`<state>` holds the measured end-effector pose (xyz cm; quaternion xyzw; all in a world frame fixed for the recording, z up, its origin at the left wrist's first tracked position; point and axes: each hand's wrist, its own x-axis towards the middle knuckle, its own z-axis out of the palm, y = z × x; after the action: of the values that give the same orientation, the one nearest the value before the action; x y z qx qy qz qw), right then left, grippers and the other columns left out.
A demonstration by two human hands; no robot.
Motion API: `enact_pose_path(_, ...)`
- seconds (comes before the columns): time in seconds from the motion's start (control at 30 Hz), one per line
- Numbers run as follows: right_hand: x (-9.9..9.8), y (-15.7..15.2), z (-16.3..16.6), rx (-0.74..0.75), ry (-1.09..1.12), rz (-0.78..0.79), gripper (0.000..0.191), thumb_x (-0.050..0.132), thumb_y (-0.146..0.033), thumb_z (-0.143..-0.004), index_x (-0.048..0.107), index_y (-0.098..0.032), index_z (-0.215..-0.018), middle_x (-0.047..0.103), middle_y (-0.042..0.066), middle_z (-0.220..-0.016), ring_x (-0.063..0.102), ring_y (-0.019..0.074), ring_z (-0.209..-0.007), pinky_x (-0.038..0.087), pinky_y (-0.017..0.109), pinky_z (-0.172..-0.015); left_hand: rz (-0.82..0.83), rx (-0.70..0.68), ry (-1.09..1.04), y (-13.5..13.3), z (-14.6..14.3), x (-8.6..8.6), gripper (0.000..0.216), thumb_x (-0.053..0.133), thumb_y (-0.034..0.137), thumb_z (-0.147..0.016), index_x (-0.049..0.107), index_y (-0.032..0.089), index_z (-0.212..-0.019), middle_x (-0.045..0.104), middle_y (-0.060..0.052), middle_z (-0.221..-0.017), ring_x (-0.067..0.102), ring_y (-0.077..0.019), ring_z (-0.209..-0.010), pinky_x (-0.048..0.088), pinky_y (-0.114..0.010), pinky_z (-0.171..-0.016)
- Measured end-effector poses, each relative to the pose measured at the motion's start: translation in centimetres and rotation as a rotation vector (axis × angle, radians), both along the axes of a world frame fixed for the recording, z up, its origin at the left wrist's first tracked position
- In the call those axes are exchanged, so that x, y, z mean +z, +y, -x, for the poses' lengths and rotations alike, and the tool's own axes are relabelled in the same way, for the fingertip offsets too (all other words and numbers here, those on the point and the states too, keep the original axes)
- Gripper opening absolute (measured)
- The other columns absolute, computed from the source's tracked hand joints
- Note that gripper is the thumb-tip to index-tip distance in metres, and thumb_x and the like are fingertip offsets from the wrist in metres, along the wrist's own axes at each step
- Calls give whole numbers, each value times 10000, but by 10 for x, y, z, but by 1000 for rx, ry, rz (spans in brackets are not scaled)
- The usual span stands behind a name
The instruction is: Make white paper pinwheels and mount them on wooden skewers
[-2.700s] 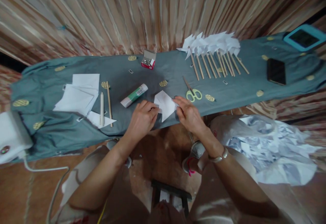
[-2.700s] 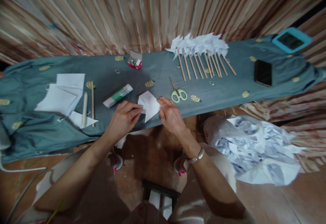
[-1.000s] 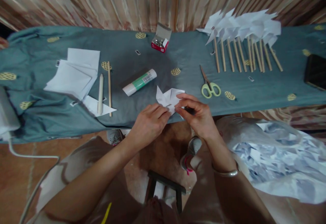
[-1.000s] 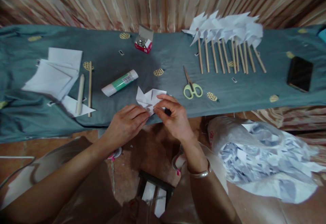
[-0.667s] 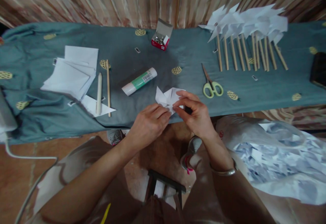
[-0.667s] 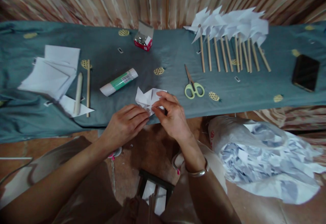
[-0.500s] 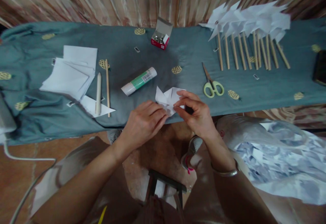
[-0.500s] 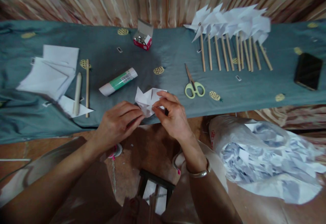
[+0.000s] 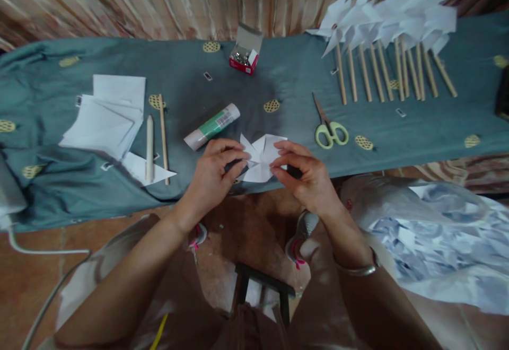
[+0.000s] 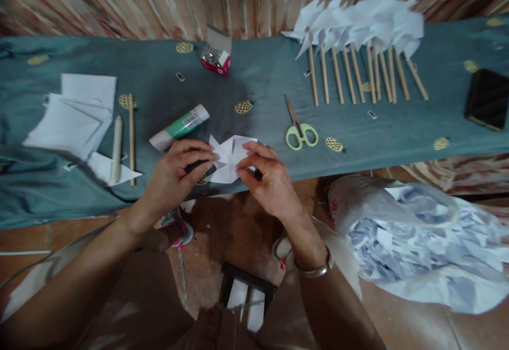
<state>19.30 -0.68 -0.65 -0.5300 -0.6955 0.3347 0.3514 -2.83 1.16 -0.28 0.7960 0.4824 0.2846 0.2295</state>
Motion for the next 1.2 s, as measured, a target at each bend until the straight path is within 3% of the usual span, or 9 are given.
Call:
enact_pose_path(0.13,0,0,0,-8,9,7,79,647,-206,-825,714,-247,-819,655,56,-1236,601,246,-1157,454,480,-1050,-31,41,20,1,-3,4,189,549,294,-940,677,212,-1052,654,-55,-1072,607,-195,-1026,505,-374,-930)
enact_pose_path(0.23,-1,1,1,-10,9,2,76,648,-207,-829,712,-246,-819,651,54,-1237,612,240,-1127,460,472,-1041,-152,50,79,-6,-8,12,193,551,319,-944,644,225,-1084,649,-57,-1081,597,-203,-1025,495,-381,-909)
enact_pose_path(0.4,-1,3,4,-18,-19,-47,87,639,-189,-835,711,-234,-818,645,61,-1241,619,233,-1093,479,455,-1007,-382,-145,225,-21,-17,19,108,582,251,-932,629,196,-1012,690,-45,-956,597,-200,-898,451,-354,-738)
enact_pose_path(0.53,-2,5,6,-12,-37,-78,87,645,-170,-830,710,-227,-823,638,67,-1252,615,228,-1088,482,447,-997,-476,-221,254,-28,-17,19,179,619,149,-896,612,128,-1074,718,-76,-999,617,-196,-850,458,-334,-683)
enact_pose_path(0.87,-5,10,8,-2,-64,-120,73,640,-176,-839,701,-214,-829,622,79,-1270,605,230,-1095,483,440,-991,-403,-244,276,-41,-15,12,189,597,97,-893,618,82,-1080,697,-156,-1143,691,-215,-940,596,-347,-818)
enact_pose_path(1.2,-3,13,13,-14,-127,-158,93,613,-206,-864,684,-215,-804,625,81,-1262,595,245,-1104,484,458,-979,-346,-225,311,-39,-15,6,224,577,99,-901,602,68,-1122,701,-169,-1126,708,-220,-886,622,-364,-779)
